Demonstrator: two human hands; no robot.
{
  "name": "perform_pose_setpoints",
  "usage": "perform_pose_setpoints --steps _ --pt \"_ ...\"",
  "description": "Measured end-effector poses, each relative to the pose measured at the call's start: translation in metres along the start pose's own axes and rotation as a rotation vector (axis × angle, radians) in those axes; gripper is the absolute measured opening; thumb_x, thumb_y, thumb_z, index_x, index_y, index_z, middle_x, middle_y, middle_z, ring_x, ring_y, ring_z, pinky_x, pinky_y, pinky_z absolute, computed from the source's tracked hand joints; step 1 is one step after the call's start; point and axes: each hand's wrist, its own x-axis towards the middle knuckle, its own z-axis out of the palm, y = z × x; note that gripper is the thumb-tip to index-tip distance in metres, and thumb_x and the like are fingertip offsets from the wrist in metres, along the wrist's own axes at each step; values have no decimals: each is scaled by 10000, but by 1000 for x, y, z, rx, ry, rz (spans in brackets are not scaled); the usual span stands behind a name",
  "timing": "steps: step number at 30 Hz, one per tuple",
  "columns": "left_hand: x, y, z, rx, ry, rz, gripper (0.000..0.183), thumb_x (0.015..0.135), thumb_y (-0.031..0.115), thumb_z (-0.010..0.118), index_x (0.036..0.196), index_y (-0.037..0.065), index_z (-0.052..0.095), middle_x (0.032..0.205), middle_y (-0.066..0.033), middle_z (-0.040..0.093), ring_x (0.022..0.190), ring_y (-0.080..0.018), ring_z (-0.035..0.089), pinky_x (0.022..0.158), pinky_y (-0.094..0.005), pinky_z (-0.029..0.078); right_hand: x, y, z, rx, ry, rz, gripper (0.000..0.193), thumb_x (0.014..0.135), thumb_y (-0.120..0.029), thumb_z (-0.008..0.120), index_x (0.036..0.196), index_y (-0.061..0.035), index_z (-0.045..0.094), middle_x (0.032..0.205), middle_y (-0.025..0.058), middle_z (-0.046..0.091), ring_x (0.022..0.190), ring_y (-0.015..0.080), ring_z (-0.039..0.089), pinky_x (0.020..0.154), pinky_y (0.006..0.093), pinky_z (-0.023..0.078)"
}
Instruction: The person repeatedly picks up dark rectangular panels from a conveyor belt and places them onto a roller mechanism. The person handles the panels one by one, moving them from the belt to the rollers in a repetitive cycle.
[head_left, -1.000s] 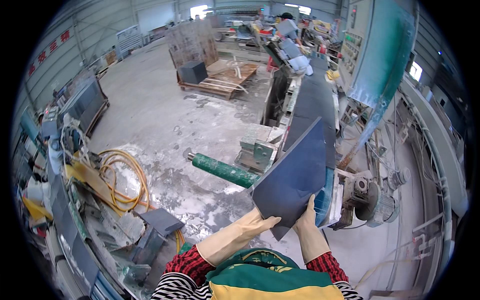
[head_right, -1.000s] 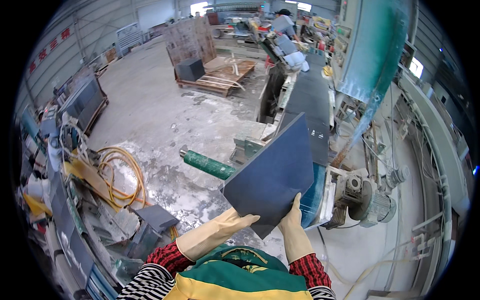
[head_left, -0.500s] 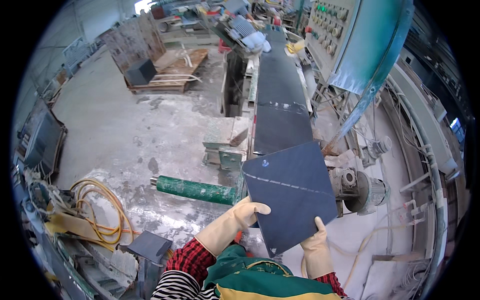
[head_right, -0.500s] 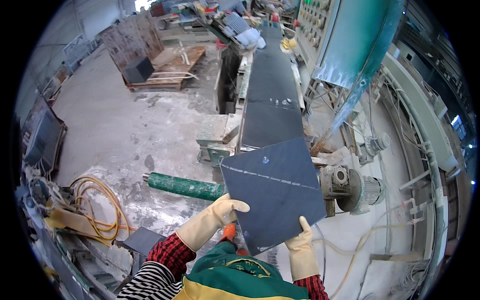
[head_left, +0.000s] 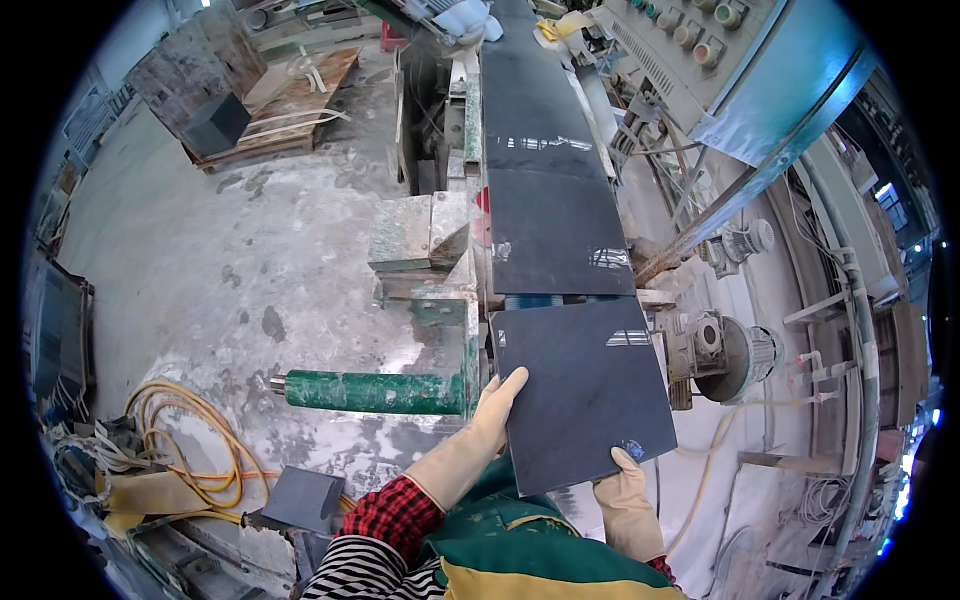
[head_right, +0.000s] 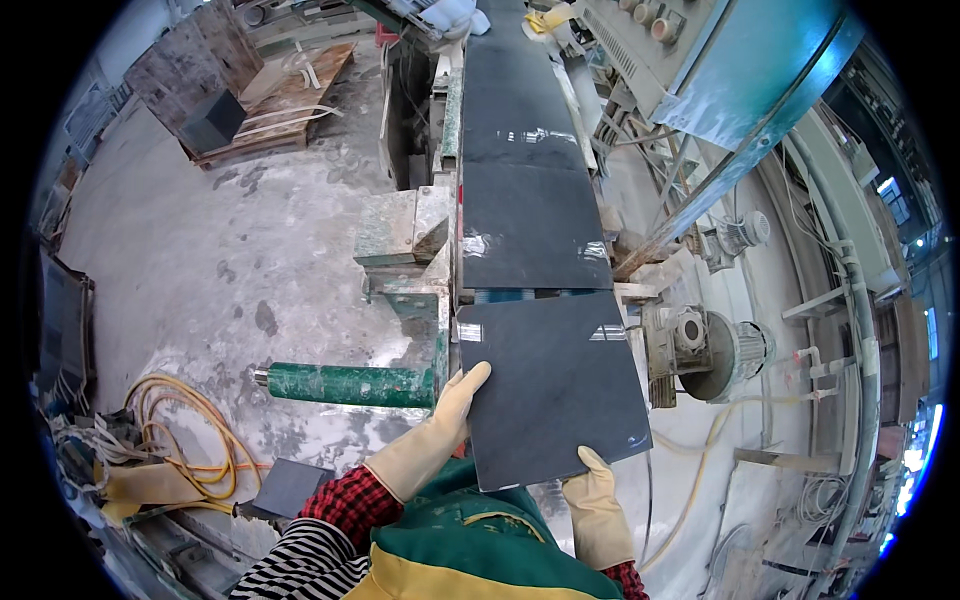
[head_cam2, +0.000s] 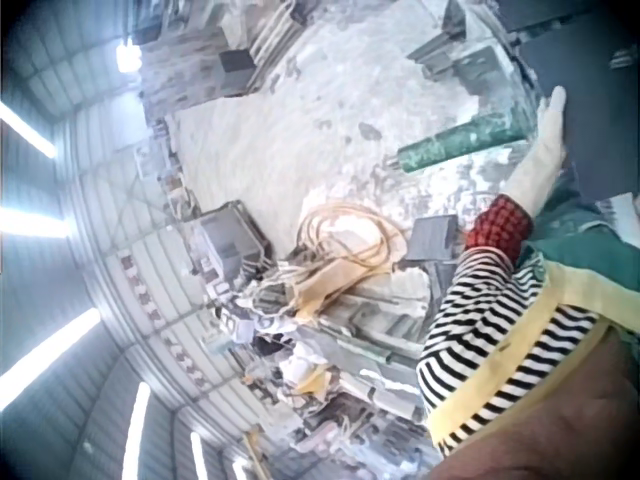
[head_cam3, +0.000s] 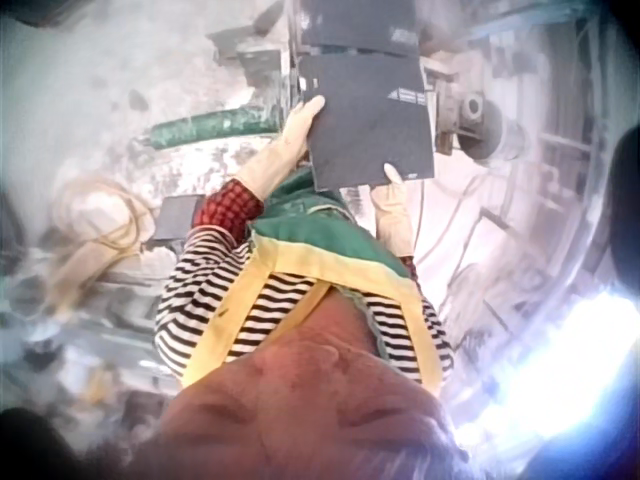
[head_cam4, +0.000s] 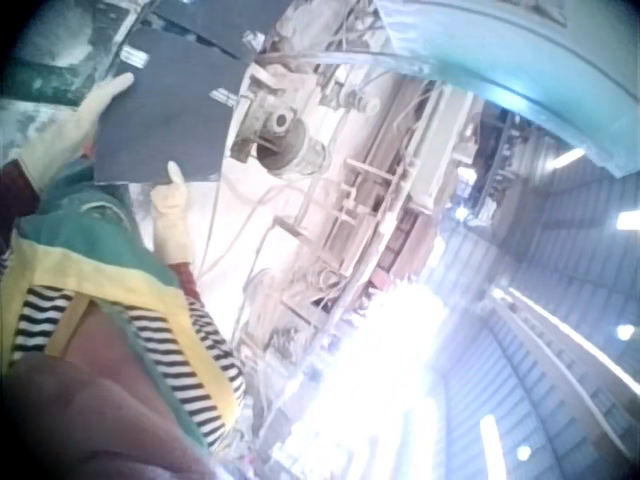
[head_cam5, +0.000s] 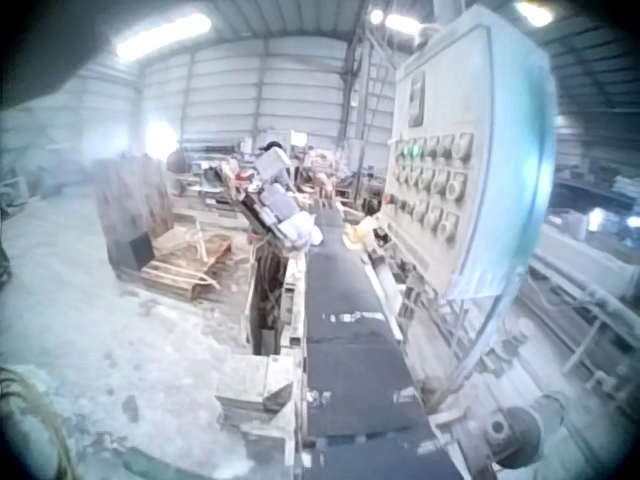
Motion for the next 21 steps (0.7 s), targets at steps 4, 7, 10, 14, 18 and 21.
perform_pose_setpoints --steps 4,7,10,14,18,21 --pt "19 3 6 84 124 3 335 977 238 608 1266 76 559 1163 -102 647 1000 -241 656 863 -433 563 7 -2 7 60 71 44 402 868 23 612 1265 -13 565 1262 135 618 1162 316 607 1012 458 494" --pt "39 7 3 171 148 10 359 985 288 589 1257 56 554 1160 -108 644 994 -227 657 833 -403 570 17 4 7 79 110 67 386 868 46 613 1245 -31 578 1238 121 631 1141 306 620 991 449 510" --pt "39 29 -4 580 132 30 393 1000 355 547 1220 30 564 1154 -119 646 984 -206 658 803 -369 573 21 13 17 55 104 41 328 883 3 607 1210 -28 598 1216 124 642 1123 301 632 963 446 525" --pt "21 88 -7 1110 -94 -277 493 1011 457 492 1102 -17 597 944 -142 700 802 -201 704 689 -313 598 25 16 24 10 126 -18 287 895 -9 596 1182 -23 613 1198 125 650 1111 296 639 953 444 531" --pt "5 75 -40 1002 -164 -338 473 1003 473 515 1013 5 586 887 -146 705 739 -197 707 652 -294 606 33 20 19 56 170 35 277 900 2 586 1174 -22 618 1190 130 653 1110 293 638 959 444 529" --pt "-6 49 -43 1022 -204 -275 338 1041 367 485 1007 33 527 834 -92 668 727 -164 689 662 -294 593 36 21 14 88 135 97 250 903 6 583 1149 -17 620 1172 127 657 1095 290 644 956 442 532"
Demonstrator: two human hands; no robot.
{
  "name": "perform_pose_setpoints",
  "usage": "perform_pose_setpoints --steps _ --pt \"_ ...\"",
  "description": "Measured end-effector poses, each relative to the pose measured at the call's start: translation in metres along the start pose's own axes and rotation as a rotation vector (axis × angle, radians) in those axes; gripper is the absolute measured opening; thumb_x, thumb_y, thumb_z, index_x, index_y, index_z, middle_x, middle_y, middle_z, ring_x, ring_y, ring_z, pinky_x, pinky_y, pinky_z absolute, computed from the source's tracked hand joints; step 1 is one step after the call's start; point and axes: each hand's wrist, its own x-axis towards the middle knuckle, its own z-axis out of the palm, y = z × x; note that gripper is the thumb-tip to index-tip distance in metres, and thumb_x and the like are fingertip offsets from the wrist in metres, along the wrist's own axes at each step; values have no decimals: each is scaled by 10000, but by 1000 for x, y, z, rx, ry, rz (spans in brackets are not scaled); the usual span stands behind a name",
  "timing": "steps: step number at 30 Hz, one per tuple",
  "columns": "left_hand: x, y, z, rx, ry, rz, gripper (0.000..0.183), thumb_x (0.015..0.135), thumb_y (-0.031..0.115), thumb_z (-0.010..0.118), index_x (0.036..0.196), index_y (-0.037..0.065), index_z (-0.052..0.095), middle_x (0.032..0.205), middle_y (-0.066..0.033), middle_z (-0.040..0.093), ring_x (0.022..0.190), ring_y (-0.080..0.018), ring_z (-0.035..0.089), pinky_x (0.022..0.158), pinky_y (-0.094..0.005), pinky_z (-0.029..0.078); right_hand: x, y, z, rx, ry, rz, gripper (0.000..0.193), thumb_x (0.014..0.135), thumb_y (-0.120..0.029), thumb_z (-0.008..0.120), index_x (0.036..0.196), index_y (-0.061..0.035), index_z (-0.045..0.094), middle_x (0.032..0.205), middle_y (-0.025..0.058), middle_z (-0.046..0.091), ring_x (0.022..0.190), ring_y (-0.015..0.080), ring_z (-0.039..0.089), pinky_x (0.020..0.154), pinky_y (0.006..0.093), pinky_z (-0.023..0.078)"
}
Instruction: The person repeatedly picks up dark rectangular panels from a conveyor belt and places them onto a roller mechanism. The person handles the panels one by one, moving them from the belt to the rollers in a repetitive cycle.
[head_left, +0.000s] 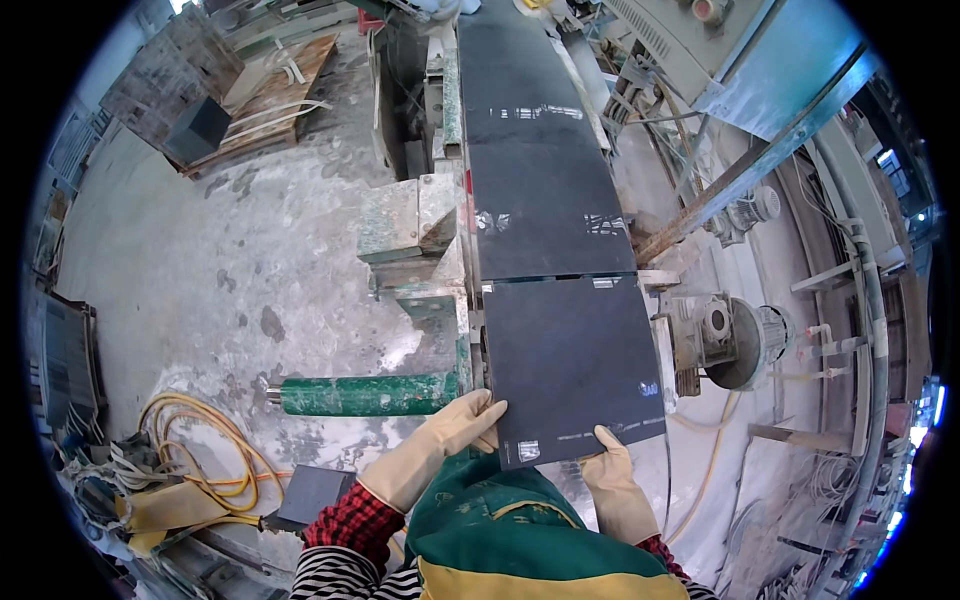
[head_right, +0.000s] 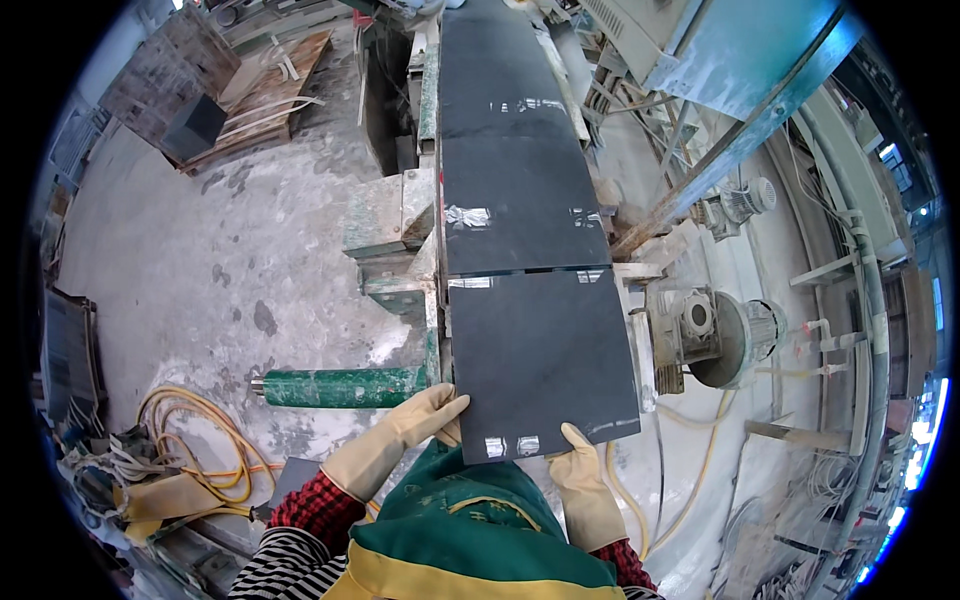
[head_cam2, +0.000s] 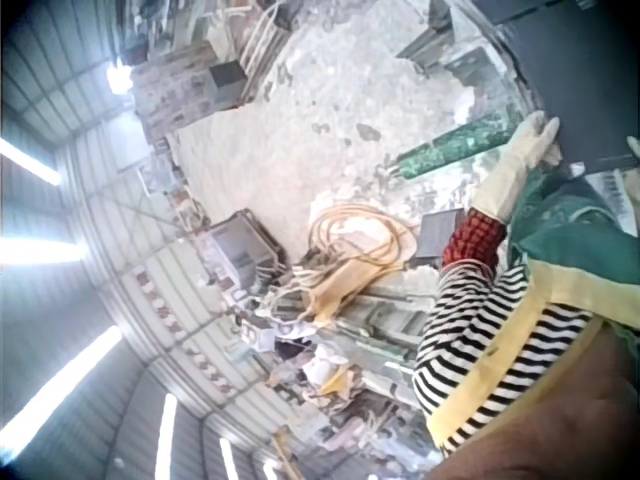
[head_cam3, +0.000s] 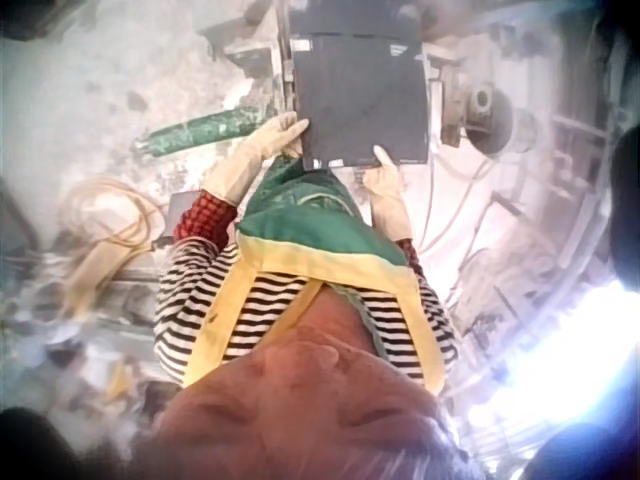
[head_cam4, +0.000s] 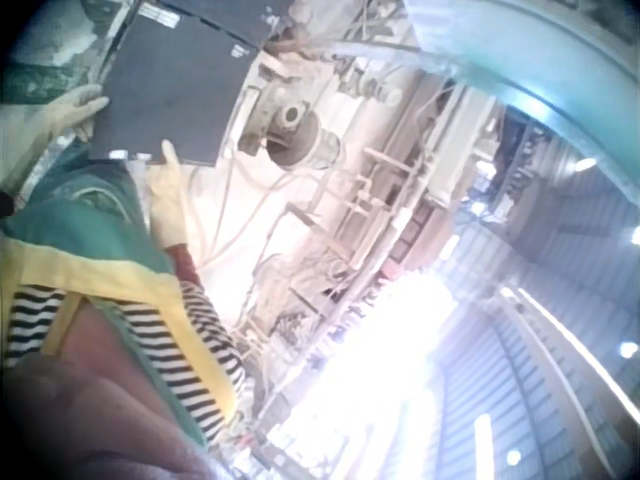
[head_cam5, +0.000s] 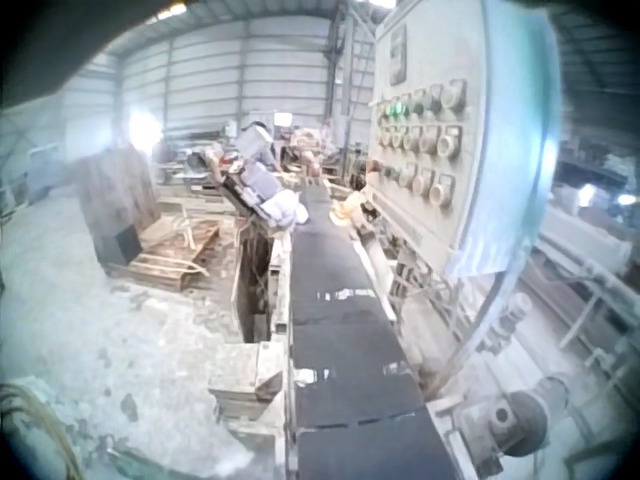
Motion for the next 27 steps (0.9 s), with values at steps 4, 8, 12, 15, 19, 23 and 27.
perform_pose_setpoints --steps 4,8,12,15,19,23,27 --pt "5 -14 7 -63 85 122 307 1045 351 482 1013 46 502 823 -73 640 690 -147 667 640 -281 572 0 -2 12 -5 4 11 210 903 17 585 1107 -12 622 1141 119 663 1068 283 654 941 431 545" --pt "13 -18 0 14 117 135 321 1050 358 464 1024 40 489 831 -74 638 707 -145 671 645 -278 570 10 0 13 4 6 0 211 901 29 590 1104 -15 623 1132 119 664 1062 274 657 930 411 556" --pt "18 -13 -3 39 119 136 350 1054 374 445 1037 26 486 825 -75 637 707 -146 670 640 -284 570 15 1 17 1 -4 -30 209 899 24 596 1098 -28 629 1111 114 670 1039 265 665 919 390 560" --pt "17 -8 -2 101 157 137 365 1050 377 451 1035 16 505 814 -84 641 670 -153 663 613 -291 566 21 2 15 -15 5 -27 206 896 18 602 1090 -41 637 1081 101 680 1032 258 670 916 378 561" --pt "7 14 -3 354 299 94 400 1032 396 463 957 17 567 733 -97 644 614 -177 656 560 -301 541 21 -15 15 -104 -3 178 204 912 -57 616 1115 -51 640 1095 95 692 1049 265 667 935 391 553" --pt "-19 28 -7 385 460 47 443 1016 420 446 964 11 608 678 -97 648 560 -173 633 515 -320 501 17 -35 19 -395 1 399 460 939 -330 646 1214 36 607 1199 190 664 1067 307 669 898 450 573" --pt "-58 -54 -33 578 604 335 456 1016 404 456 928 -16 609 627 -100 626 538 -169 619 524 -297 487 6 -65 30 -919 -137 566 703 945 -528 588 1161 140 613 1113 261 681 1024 335 691 890 422 579"
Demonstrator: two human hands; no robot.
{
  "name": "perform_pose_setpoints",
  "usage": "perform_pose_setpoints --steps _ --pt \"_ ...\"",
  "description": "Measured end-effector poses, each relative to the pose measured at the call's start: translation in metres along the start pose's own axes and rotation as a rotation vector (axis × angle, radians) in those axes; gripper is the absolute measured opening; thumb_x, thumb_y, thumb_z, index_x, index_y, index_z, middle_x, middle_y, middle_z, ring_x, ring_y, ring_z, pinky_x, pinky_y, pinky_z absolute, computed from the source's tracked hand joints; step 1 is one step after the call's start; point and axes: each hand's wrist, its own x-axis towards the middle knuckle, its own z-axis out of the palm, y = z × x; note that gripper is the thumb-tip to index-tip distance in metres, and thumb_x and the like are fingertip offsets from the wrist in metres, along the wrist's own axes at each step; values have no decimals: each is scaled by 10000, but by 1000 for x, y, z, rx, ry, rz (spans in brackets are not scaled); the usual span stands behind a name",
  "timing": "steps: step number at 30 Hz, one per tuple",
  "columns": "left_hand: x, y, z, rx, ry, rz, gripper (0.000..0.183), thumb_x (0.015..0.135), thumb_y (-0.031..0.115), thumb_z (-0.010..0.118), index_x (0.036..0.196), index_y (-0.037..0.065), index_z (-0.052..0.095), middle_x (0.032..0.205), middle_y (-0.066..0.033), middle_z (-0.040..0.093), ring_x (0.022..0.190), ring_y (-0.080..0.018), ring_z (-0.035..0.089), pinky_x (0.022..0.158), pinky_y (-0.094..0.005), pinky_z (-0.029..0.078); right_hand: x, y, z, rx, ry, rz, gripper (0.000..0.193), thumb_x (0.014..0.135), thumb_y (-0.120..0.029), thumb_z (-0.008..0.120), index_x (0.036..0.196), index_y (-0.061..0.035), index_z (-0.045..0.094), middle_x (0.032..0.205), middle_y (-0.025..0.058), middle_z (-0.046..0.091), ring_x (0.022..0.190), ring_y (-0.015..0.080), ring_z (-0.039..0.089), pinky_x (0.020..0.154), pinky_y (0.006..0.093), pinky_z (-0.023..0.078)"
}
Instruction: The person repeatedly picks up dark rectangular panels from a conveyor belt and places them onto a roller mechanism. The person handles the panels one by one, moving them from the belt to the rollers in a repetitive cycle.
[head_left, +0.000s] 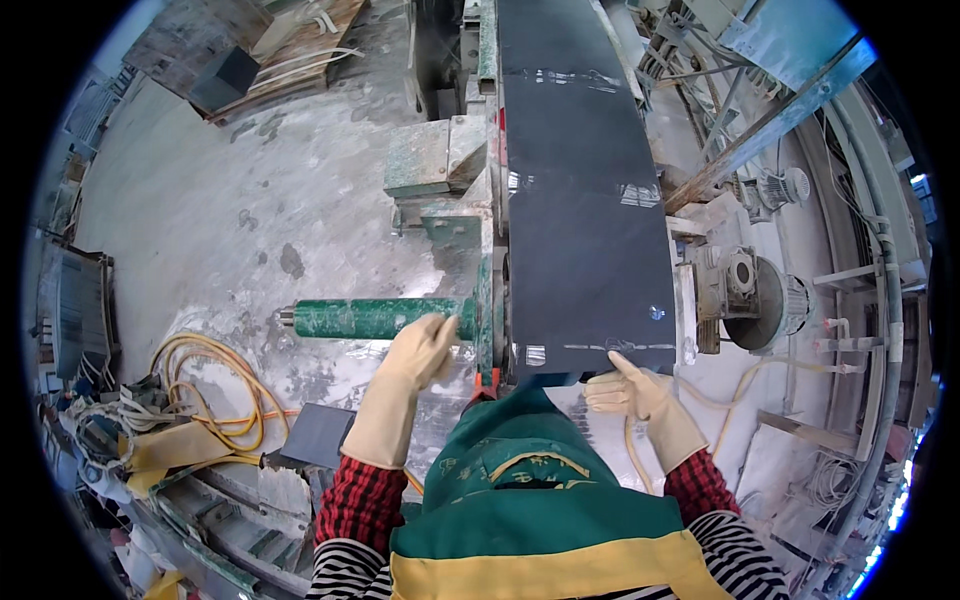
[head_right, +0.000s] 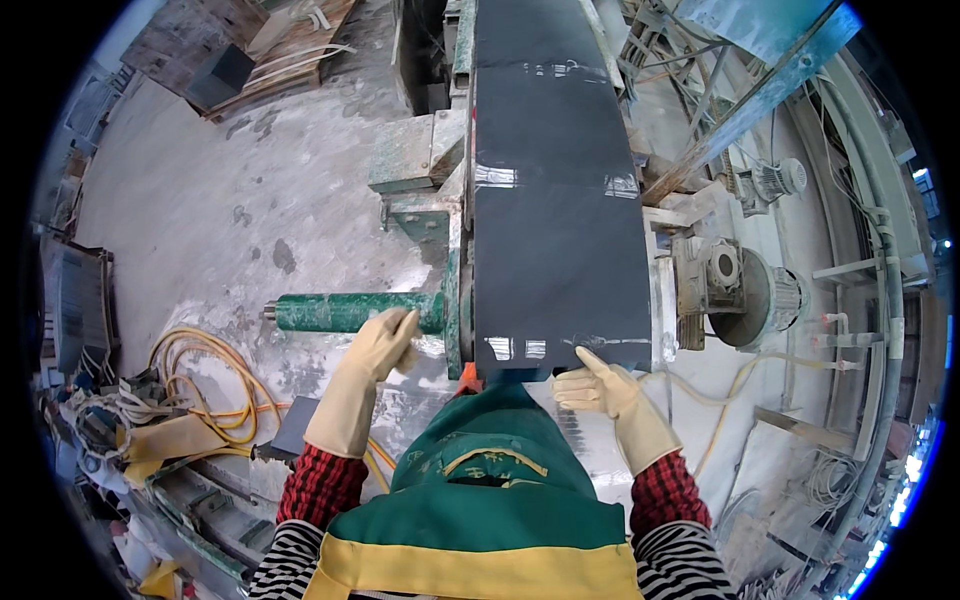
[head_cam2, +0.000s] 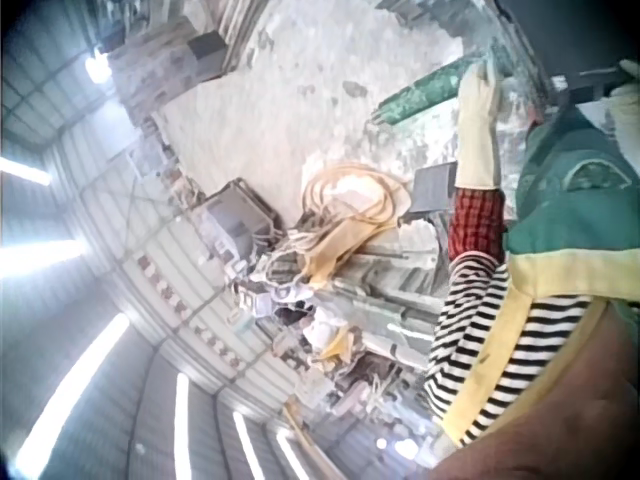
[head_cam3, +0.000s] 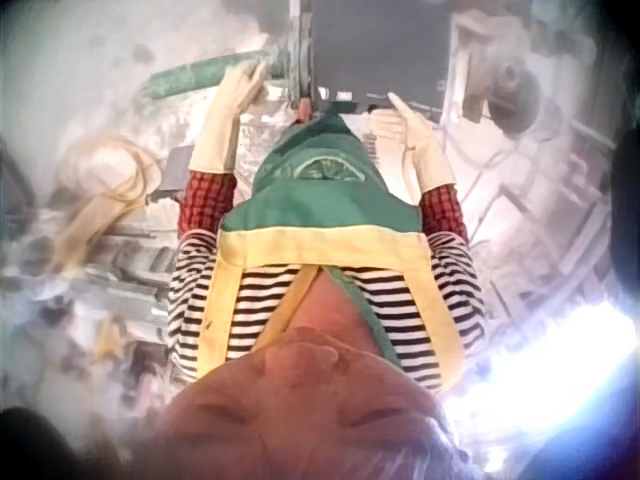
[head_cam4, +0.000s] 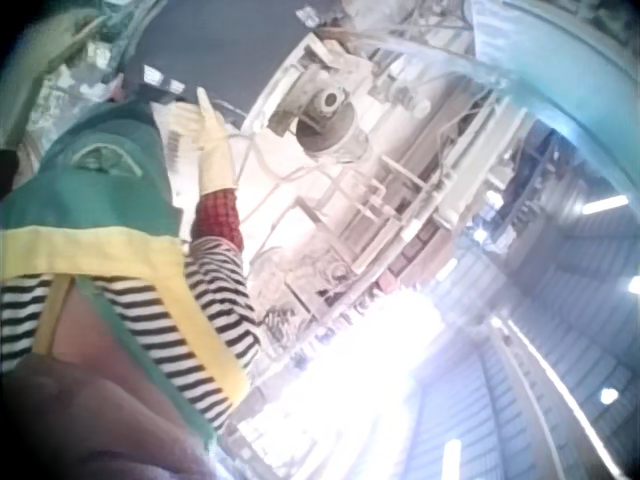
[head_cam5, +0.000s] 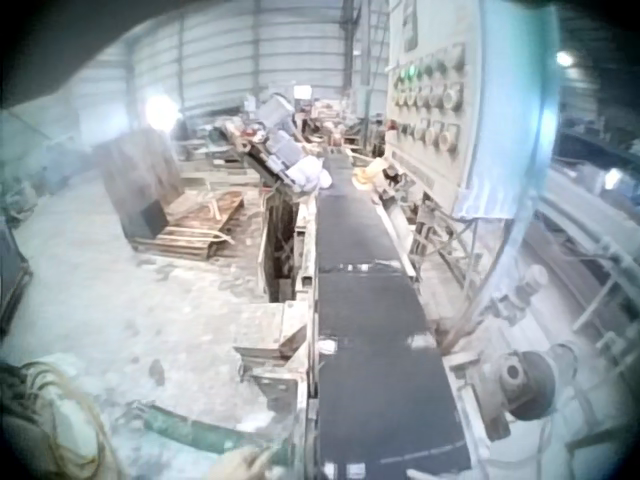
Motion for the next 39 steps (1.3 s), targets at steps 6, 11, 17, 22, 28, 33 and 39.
perform_pose_setpoints --steps 6,11,17,22,28,33,39 --pt "-153 -46 4 -244 209 -492 407 1000 369 455 978 3 632 735 -126 645 635 -203 644 613 -322 499 -14 -12 -9 -356 -151 6 621 983 -478 551 1122 119 647 1083 250 697 963 322 713 874 416 587" --pt "-322 -106 52 -692 729 -824 385 1021 403 496 968 33 592 735 -108 649 562 -194 635 523 -322 566 7 2 36 -195 -435 -207 524 1038 -376 467 1217 98 600 1174 252 665 1077 333 673 972 444 534" --pt "-464 -71 120 -859 1252 -857 347 1017 383 524 991 40 568 775 -106 665 599 -181 642 548 -295 566 51 15 79 389 -368 -430 491 1049 -324 421 1284 86 555 1300 215 611 1184 336 615 1046 451 500" --pt "-539 -52 182 -930 1466 -896 334 1022 361 522 1019 29 551 851 -122 684 646 -179 665 580 -287 580 45 10 57 400 -231 -582 502 1074 -290 329 1350 98 487 1386 220 542 1278 345 542 1113 440 454" --pt "-593 -53 232 -902 1546 -963 346 1028 359 501 1035 15 538 874 -133 686 665 -186 677 586 -287 590 25 -1 7 381 -109 -717 543 1086 -315 266 1367 114 445 1394 226 529 1273 328 548 1097 415 476" --pt "-638 -61 242 -905 1668 -939 338 1026 374 512 1033 38 543 885 -120 689 677 -181 682 590 -279 594 7 -4 -26 429 52 -835 567 1084 -321 222 1400 112 407 1428 221 497 1303 330 519 1102 411 469" --pt "-690 -82 229 -890 1871 -857 292 1016 376 539 1015 85 571 899 -71 688 713 -135 674 615 -239 569 -13 12 -93 509 141 -956 588 1071 -356 190 1473 46 341 1531 171 388 1427 289 368 1193 407 332"
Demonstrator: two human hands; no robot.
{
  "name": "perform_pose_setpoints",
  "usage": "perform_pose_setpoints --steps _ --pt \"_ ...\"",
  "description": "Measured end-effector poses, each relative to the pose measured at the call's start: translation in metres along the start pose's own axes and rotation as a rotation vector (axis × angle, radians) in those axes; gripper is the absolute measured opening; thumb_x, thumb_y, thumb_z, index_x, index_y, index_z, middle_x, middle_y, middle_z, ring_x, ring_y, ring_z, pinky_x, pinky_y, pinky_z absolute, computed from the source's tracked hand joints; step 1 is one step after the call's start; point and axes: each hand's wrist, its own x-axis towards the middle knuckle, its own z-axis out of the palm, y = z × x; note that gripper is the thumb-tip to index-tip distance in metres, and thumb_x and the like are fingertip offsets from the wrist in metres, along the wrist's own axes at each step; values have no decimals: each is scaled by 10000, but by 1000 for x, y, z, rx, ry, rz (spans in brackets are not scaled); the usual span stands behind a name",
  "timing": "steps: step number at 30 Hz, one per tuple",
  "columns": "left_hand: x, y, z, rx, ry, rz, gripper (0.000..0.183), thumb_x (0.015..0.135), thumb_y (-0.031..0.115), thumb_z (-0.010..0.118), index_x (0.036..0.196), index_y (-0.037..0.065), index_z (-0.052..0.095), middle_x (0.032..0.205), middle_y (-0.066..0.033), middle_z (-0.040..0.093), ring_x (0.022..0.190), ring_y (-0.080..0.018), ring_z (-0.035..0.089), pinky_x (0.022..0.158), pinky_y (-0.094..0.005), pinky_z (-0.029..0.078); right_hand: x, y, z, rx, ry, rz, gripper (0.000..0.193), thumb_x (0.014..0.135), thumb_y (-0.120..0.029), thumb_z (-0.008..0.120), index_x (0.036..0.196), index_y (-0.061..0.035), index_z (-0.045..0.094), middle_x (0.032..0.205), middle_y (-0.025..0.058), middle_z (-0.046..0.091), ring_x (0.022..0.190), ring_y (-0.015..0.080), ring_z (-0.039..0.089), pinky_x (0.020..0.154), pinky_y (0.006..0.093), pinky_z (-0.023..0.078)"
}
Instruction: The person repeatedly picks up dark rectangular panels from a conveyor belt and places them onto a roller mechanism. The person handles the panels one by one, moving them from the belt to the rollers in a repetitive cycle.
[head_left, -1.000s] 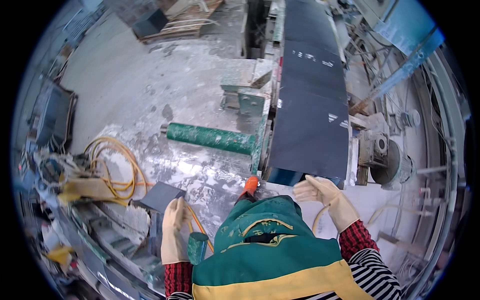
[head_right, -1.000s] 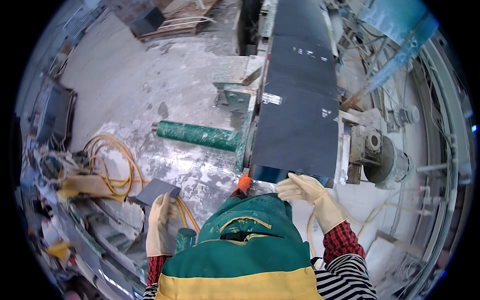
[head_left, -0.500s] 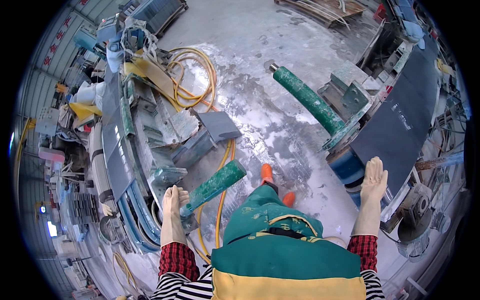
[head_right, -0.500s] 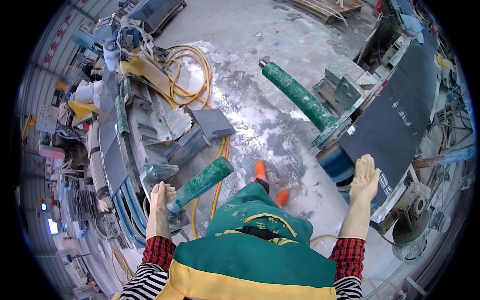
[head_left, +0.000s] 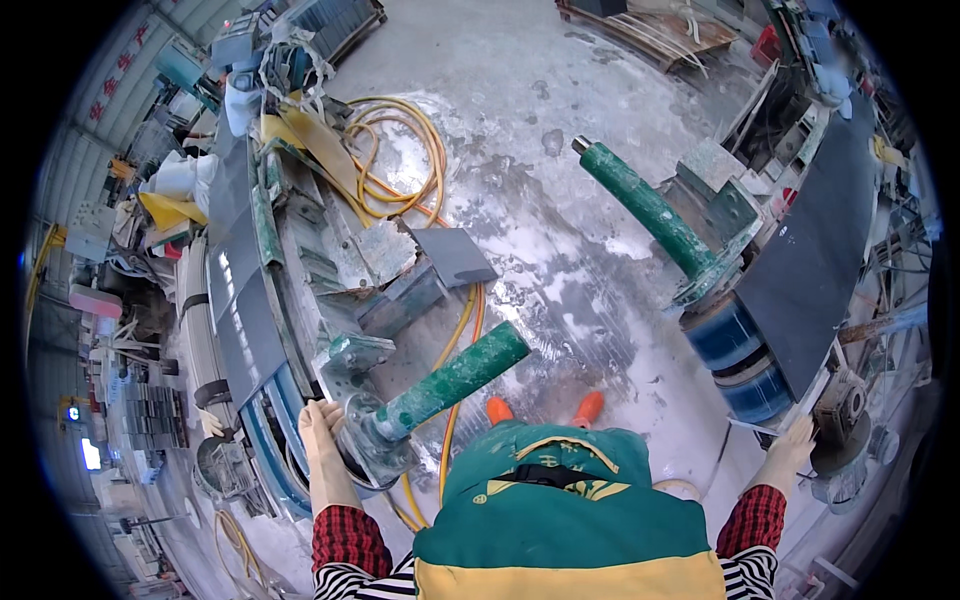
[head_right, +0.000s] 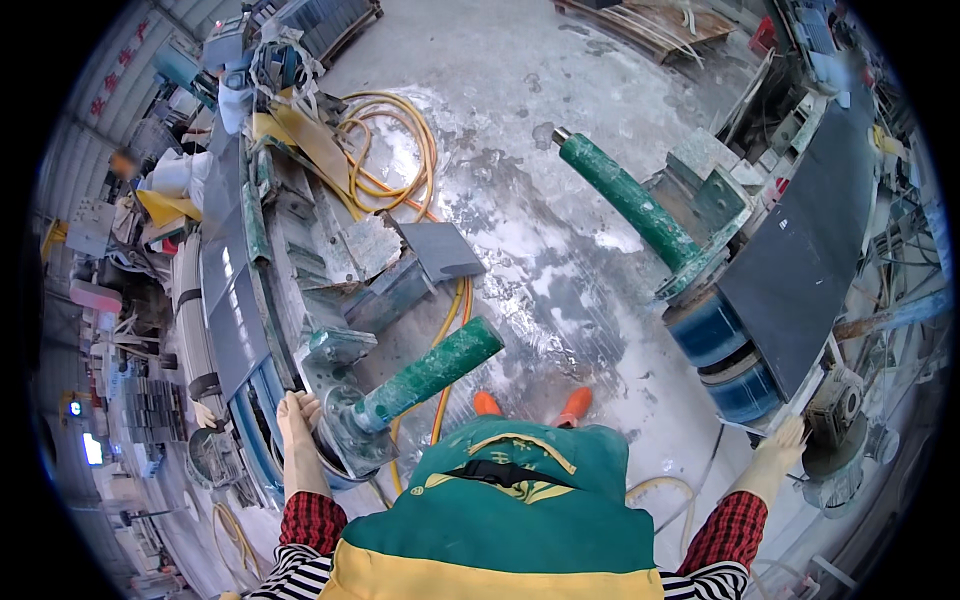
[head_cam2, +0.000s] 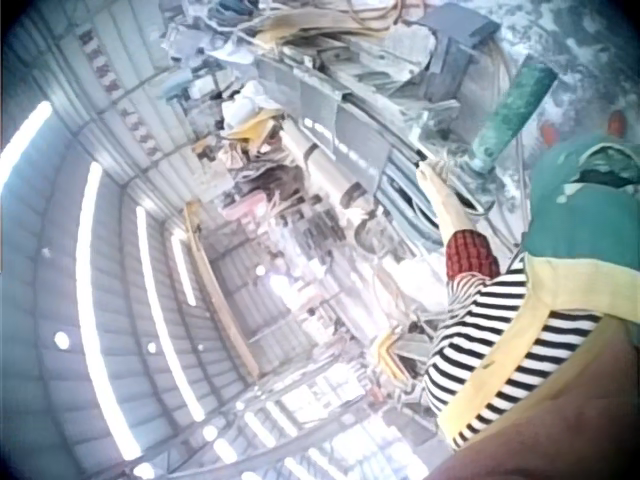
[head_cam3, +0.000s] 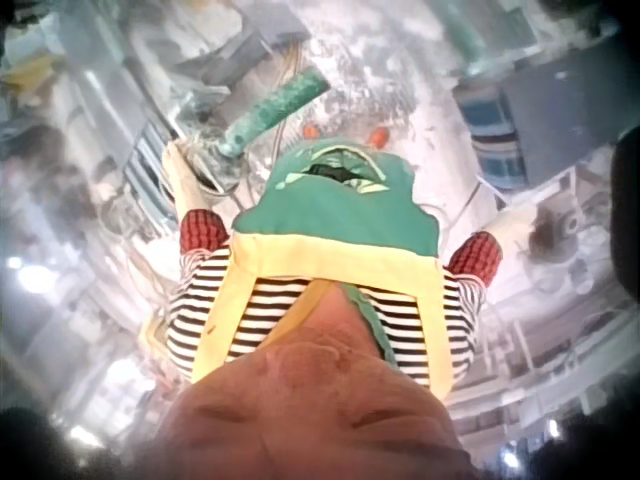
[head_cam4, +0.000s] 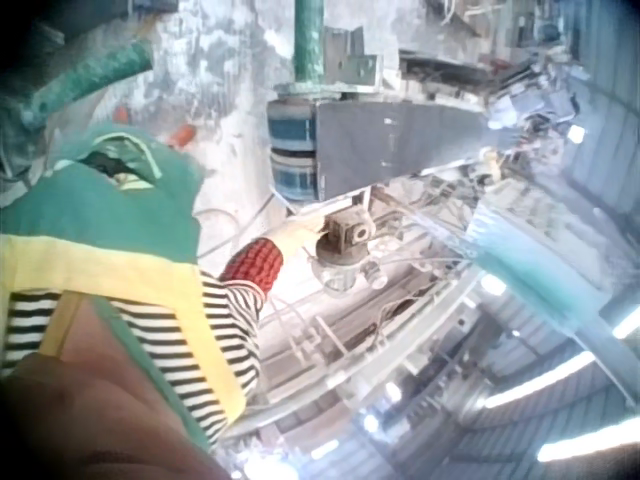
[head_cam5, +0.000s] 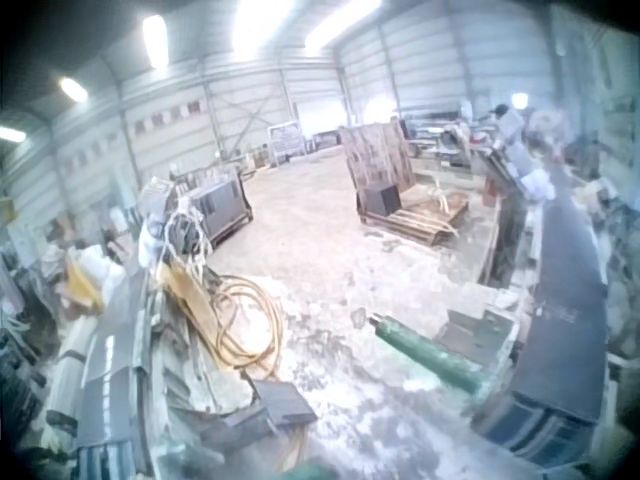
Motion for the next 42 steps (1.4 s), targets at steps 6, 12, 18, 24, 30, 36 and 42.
perform_pose_setpoints --steps 6,12,18,24,30,36,42 --pt "76 -16 -63 323 153 413 370 1020 241 537 1297 -4 523 1253 -136 616 1177 -218 581 1063 -331 424 -67 27 -92 -186 39 213 594 1068 -384 215 1489 22 321 1553 153 355 1445 270 337 1192 387 328" --pt "134 -6 -63 659 188 710 480 995 189 538 1426 -4 450 1484 -193 450 1394 -328 395 1175 -400 284 -160 90 -108 -310 42 519 604 1065 -413 239 1504 -3 302 1575 135 322 1462 250 306 1190 368 324" --pt "150 -17 -45 957 295 795 491 976 177 535 1442 51 445 1491 -236 421 1390 -437 353 1184 -471 249 -190 153 0 -389 -106 536 604 1063 -436 282 1493 -14 330 1559 128 351 1442 251 343 1152 358 373" --pt "142 -12 -45 918 305 807 485 953 151 561 1419 48 477 1477 -225 445 1387 -427 367 1169 -473 278 -203 245 115 -533 -292 593 537 1060 -415 354 1360 4 506 1365 148 576 1216 285 586 1010 392 517" --pt "136 -11 -44 893 332 781 460 943 123 576 1393 52 509 1460 -196 480 1390 -407 374 1170 -457 281 -266 341 205 -625 -516 689 550 1059 -413 375 1310 51 531 1320 184 603 1156 298 622 939 387 550" --pt "137 -13 -52 879 368 845 449 933 105 582 1371 31 522 1440 -215 492 1362 -419 411 1161 -475 298 -283 405 250 -665 -635 804 543 1060 -410 381 1309 47 538 1279 183 631 1120 310 639 922 417 550" --pt "129 -9 -43 920 370 805 455 912 62 587 1362 22 526 1419 -215 502 1352 -405 423 1164 -468 300 -268 435 274 -753 -589 825 499 1060 -391 383 1226 41 570 1195 197 653 1077 342 641 898 469 544"
